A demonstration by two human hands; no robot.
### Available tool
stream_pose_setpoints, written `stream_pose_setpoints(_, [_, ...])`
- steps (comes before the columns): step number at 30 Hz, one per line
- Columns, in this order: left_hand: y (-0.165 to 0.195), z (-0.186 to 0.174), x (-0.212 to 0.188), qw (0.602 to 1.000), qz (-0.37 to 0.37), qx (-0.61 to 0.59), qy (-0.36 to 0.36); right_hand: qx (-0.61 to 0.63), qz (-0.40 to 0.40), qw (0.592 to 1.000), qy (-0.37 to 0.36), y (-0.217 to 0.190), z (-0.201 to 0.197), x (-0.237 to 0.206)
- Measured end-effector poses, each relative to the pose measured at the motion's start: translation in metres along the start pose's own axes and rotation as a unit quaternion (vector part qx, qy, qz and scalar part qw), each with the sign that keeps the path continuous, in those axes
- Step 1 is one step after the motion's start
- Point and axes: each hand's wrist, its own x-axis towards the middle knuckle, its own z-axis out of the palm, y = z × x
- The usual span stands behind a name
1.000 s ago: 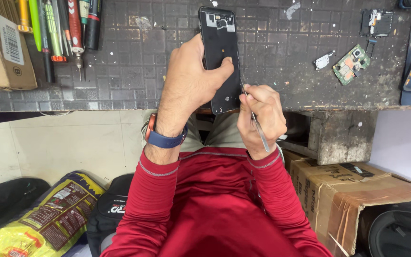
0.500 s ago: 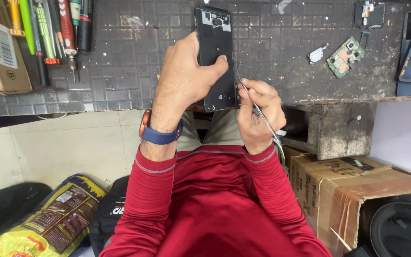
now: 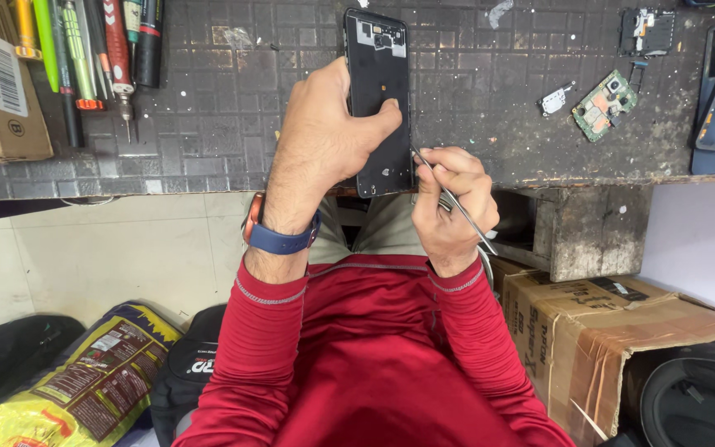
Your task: The person uses a metal prying tool to carefully separate the back cover of a smartphone from its frame. They work along the edges and corners to release the adhesive. After the cover is removed, they use a small brush to clean the interior surface of the back cover.
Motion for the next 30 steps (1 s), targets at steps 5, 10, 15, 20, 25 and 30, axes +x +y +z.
stream_pose_setpoints(5, [0.0, 0.0, 0.001, 1.0, -0.01, 0.003, -0.007, -0.007, 0.0, 1.0, -0.003, -0.003, -0.001, 0.002])
stream_pose_setpoints(10, [0.001, 0.0, 0.001, 1.0, 0.002, 0.008, -0.004, -0.048, -0.016, 0.999, -0.003, -0.009, -0.002, 0.007])
stream_pose_setpoints(15, [0.007, -0.001, 0.002, 0.997, -0.064, 0.012, -0.04, -0.087, -0.073, 0.993, -0.014, -0.011, -0.004, 0.019])
stream_pose_setpoints(20, [0.007, -0.001, 0.002, 1.0, 0.0, 0.002, -0.011, -0.074, -0.029, 0.997, -0.011, -0.013, -0.004, 0.022])
stream_pose_setpoints(25, [0.002, 0.0, 0.001, 1.0, -0.007, 0.001, 0.0, -0.047, -0.006, 0.999, -0.02, -0.016, -0.006, 0.016])
stream_pose_setpoints(30, [-0.001, 0.0, 0.002, 1.0, -0.009, 0.007, -0.001, -0.036, 0.007, 0.999, -0.024, -0.018, -0.007, 0.016])
